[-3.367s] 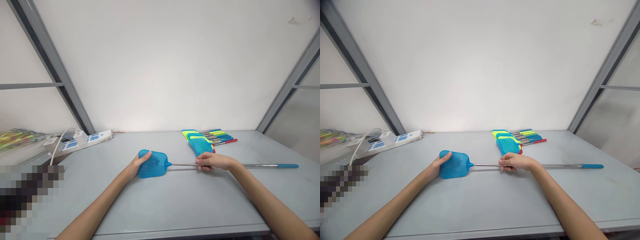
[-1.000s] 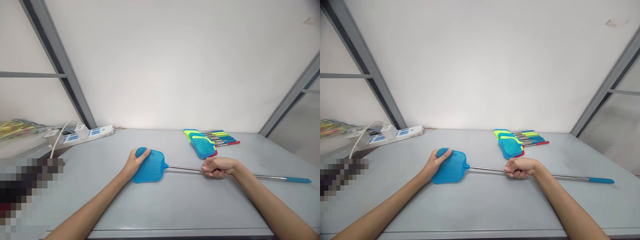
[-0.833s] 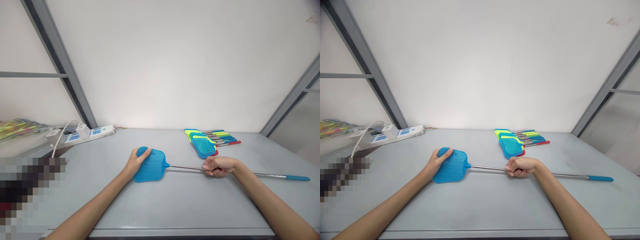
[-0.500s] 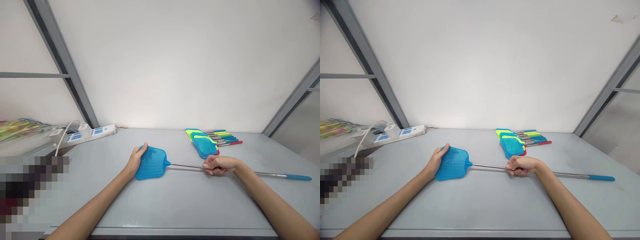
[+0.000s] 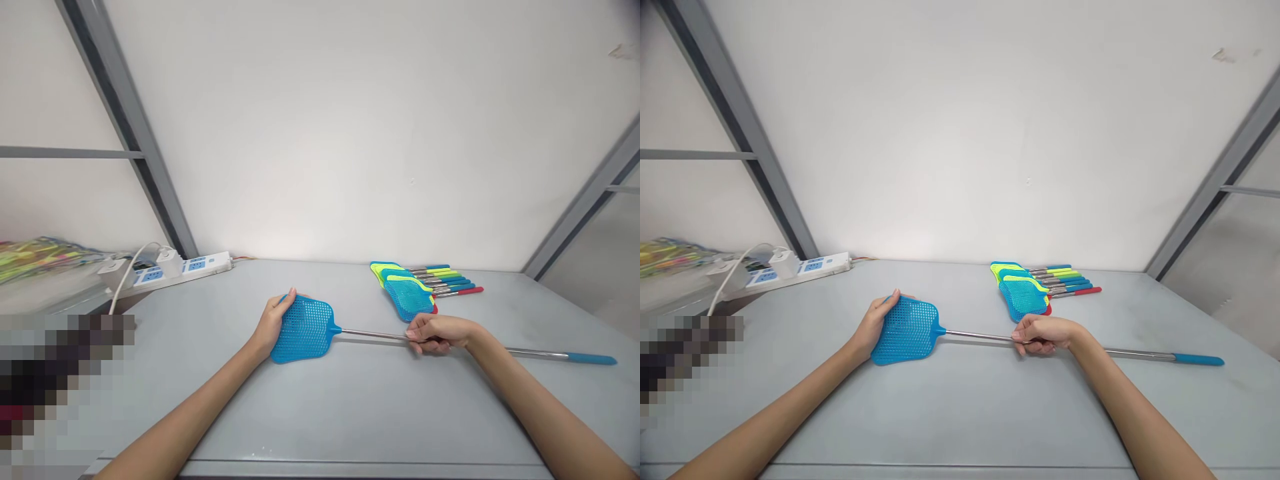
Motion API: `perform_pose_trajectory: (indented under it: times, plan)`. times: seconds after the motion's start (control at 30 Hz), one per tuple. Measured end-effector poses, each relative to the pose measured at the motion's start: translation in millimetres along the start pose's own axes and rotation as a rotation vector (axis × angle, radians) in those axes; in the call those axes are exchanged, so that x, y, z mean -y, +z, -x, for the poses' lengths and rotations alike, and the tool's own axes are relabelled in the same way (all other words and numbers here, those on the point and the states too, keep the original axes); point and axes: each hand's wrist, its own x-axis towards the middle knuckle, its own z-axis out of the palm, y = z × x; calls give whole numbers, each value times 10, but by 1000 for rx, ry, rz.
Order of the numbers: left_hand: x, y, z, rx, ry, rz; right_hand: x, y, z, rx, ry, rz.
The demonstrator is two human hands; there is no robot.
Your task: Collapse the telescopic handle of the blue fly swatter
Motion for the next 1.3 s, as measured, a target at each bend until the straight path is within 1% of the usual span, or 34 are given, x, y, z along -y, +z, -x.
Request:
perform_pose_trajectory:
  times: [0.13,0.27,0.47,0.6,0.7,0.8,1.13,1.3]
  plan:
    - [-13,0,2,16,62,-63,3,1,6,0,-14,7]
    - [-20,-1,19,-15,159,-181,5,2,7,8,-24,3]
    - [-29,-4,28,-25,204,-249,17,9,5,-2,-13,7]
    - [-26,-4,28,-16,162,-253,23,10,4,-8,-14,13]
    - [-29,-3,31,2,104,-217,26,10,4,-13,-22,20]
    - [-34,1,35,10,75,-172,28,11,4,-15,-25,27]
    - [-36,5,39,6,70,-149,29,16,16,-25,-21,46]
    - [-19,2,8,5,18,-110,38,19,27,-39,-23,81]
